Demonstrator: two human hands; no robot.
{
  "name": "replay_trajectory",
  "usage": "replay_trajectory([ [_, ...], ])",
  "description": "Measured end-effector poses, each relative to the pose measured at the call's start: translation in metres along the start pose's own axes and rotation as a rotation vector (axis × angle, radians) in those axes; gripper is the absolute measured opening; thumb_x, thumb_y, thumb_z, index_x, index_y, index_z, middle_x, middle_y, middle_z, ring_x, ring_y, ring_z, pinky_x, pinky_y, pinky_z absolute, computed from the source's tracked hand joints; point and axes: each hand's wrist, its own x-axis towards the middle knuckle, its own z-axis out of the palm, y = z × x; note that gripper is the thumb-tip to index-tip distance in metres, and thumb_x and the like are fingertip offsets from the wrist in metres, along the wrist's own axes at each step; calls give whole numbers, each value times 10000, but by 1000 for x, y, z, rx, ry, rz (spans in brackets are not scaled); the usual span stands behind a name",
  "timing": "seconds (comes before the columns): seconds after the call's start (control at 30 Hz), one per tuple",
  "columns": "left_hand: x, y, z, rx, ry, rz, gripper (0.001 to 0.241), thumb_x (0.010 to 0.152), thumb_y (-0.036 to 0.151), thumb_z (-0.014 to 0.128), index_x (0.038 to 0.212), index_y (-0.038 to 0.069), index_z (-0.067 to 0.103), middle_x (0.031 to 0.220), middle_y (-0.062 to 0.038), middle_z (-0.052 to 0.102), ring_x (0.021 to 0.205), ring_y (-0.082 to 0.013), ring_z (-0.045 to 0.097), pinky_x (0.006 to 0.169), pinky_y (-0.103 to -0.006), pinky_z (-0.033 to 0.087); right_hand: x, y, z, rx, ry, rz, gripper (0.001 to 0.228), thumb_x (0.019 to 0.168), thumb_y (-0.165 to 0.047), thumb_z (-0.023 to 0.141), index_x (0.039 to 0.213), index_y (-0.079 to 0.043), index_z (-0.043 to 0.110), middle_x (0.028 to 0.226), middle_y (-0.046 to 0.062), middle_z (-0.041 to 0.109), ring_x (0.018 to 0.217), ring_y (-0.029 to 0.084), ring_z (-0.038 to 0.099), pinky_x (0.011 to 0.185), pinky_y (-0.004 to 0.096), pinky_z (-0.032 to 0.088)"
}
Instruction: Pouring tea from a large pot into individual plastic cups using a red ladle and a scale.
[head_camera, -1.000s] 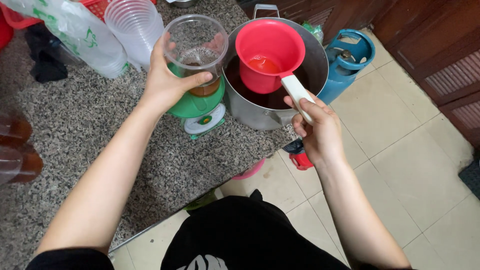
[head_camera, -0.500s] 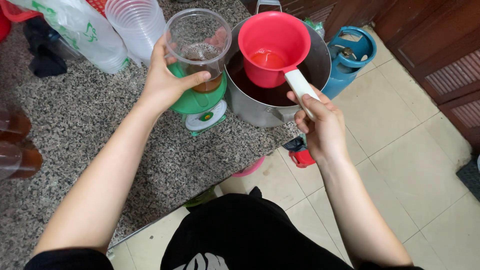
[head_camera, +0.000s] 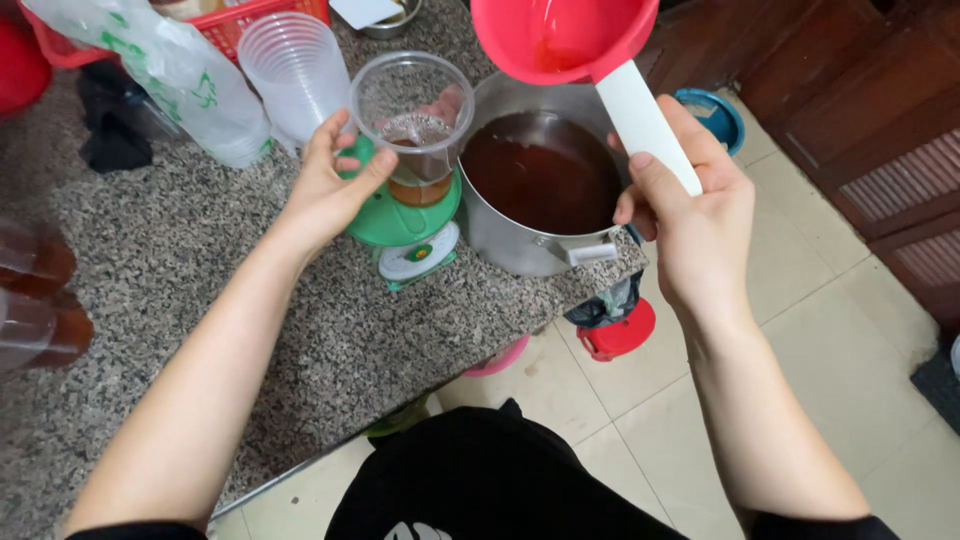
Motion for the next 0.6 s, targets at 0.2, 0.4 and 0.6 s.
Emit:
replay_trajectory([
  [0.2, 3, 4, -2, -227, 99, -132, 685, 1038, 528, 414, 1489, 17, 491, 1177, -40, 580, 920, -101, 546, 827, -240, 511, -2, -9, 22, -201, -157, -231, 524, 1028, 70, 545, 1536, 109, 420, 1204, 205, 665, 708, 137, 606, 608, 213, 491],
  [0.4, 7, -1, -6, -329, 123, -194, 550, 1068, 443, 426, 1463, 74, 530, 1051, -5, 582, 800, -78, 541, 741, -220, 494, -3, -2, 38, -261, -199, -219, 513, 1003, 46, 592, 1502, 74, 472, 1235, 166, 696, 711, 124, 616, 625, 225, 529],
  [0.6, 5, 6, -9, -351, 109, -240, 541, 1081, 381, 418, 1523, 75, 487, 1057, -8, 574, 798, -76, 539, 749, -218, 498, -6, -3, 44, -326, -245, -226, 505, 1011, 25, 589, 1500, 76, 470, 1194, 174, 702, 720, 124, 633, 613, 228, 546],
])
